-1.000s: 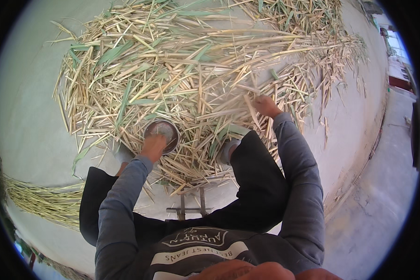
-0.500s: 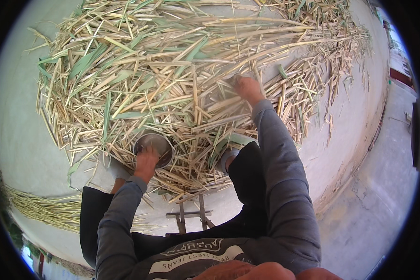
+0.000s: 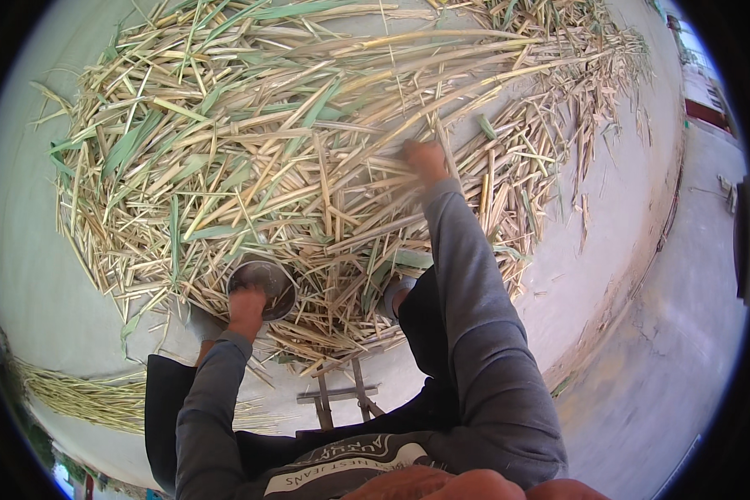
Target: The person sits on a concrete floor and repeatedly strips leaves and outer layers from long plant stalks by hand. The person separates the cleaned stalks from the debris and places them into a pile to the side.
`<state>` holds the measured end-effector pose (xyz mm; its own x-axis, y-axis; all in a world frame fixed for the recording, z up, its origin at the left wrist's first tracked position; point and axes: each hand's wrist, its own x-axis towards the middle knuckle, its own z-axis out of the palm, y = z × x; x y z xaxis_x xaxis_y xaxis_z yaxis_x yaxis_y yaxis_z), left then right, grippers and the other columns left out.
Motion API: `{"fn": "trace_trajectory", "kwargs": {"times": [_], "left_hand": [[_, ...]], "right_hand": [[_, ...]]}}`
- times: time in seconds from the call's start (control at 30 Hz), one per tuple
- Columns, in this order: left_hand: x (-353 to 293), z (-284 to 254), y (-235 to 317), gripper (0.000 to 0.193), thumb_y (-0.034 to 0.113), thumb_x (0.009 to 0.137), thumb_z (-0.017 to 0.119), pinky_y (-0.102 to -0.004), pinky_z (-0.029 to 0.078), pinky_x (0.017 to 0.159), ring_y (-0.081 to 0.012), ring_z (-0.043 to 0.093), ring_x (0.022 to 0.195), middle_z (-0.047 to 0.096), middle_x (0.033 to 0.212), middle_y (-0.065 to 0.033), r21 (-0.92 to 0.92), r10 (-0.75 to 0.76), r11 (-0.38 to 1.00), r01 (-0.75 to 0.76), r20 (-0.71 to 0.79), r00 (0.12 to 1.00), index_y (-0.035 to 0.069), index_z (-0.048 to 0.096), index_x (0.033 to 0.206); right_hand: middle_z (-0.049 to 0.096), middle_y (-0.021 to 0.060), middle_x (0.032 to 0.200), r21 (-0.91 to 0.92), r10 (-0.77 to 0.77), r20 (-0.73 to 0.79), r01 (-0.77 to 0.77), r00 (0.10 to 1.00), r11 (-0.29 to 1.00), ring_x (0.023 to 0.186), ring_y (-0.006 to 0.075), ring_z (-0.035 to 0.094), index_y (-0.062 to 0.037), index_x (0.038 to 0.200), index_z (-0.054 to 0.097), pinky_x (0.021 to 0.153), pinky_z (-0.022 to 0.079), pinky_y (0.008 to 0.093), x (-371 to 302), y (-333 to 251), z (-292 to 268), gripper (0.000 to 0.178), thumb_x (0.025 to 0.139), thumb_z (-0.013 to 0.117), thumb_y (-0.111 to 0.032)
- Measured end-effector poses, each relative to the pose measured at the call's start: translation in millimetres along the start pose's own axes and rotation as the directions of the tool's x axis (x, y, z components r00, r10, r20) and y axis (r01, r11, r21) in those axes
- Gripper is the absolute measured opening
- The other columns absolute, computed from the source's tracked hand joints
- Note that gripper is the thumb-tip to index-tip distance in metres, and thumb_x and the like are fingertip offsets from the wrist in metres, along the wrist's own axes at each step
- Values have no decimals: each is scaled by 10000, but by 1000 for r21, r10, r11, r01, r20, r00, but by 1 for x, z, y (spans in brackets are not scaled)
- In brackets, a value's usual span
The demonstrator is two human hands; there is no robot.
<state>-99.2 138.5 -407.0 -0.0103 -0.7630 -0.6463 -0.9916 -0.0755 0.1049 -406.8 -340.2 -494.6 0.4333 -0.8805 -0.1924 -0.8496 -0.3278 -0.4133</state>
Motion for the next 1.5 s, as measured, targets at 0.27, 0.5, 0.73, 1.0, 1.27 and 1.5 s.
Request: {"fn": "trace_trajectory", "kwargs": {"times": [0.27,0.5,0.73,1.0,1.27,1.5], "left_hand": [[-3,-67,11,248,16,701,700,-459,541,650,-345,691,798,649,878,-156,-8,41,999,-44,-227,973,52,656,943],[-30,-178,13,125,46,741,692,-457,536,620,-343,688,724,647,808,-164,-5,179,979,-201,-437,882,64,614,836],[-103,-336,-15,213,231,936,673,-461,511,755,-369,653,860,705,866,-155,-328,-168,927,-182,-796,581,20,702,930],[-184,-439,41,257,270,921,708,-421,420,788,-291,631,863,703,909,-123,-1,42,985,-174,-968,246,34,715,1022],[-166,-423,26,185,241,888,724,-431,401,797,-280,597,862,661,896,-80,63,94,994,-95,-924,372,89,676,983],[-196,-416,-20,126,165,848,734,-434,396,796,-286,601,867,635,857,-76,-50,-32,998,-50,-948,315,97,664,927]], "right_hand": [[536,-43,709,820,131,570,-572,811,-30,563,42,438,-42,938,691,452,315,177,5,-44,-186,79,986,668,-100],[647,-17,848,911,116,399,-408,909,58,674,72,574,-24,1053,697,507,413,198,-19,-127,-305,121,941,736,-45],[727,94,1094,959,-305,140,-206,942,-196,925,175,701,-51,1209,621,825,624,334,-87,-237,-318,249,979,708,-90],[707,54,1123,960,-335,181,-241,925,-144,980,203,689,-66,1186,643,815,577,333,-142,-341,-292,237,968,709,-133],[700,146,1197,904,-399,366,-423,841,-63,1044,251,707,3,1183,633,861,600,353,-183,-383,-296,191,998,623,-43],[726,93,1095,882,-305,226,-327,925,-338,983,225,684,-56,1077,659,902,576,396,-175,-376,-289,171,1002,675,-209]]}}
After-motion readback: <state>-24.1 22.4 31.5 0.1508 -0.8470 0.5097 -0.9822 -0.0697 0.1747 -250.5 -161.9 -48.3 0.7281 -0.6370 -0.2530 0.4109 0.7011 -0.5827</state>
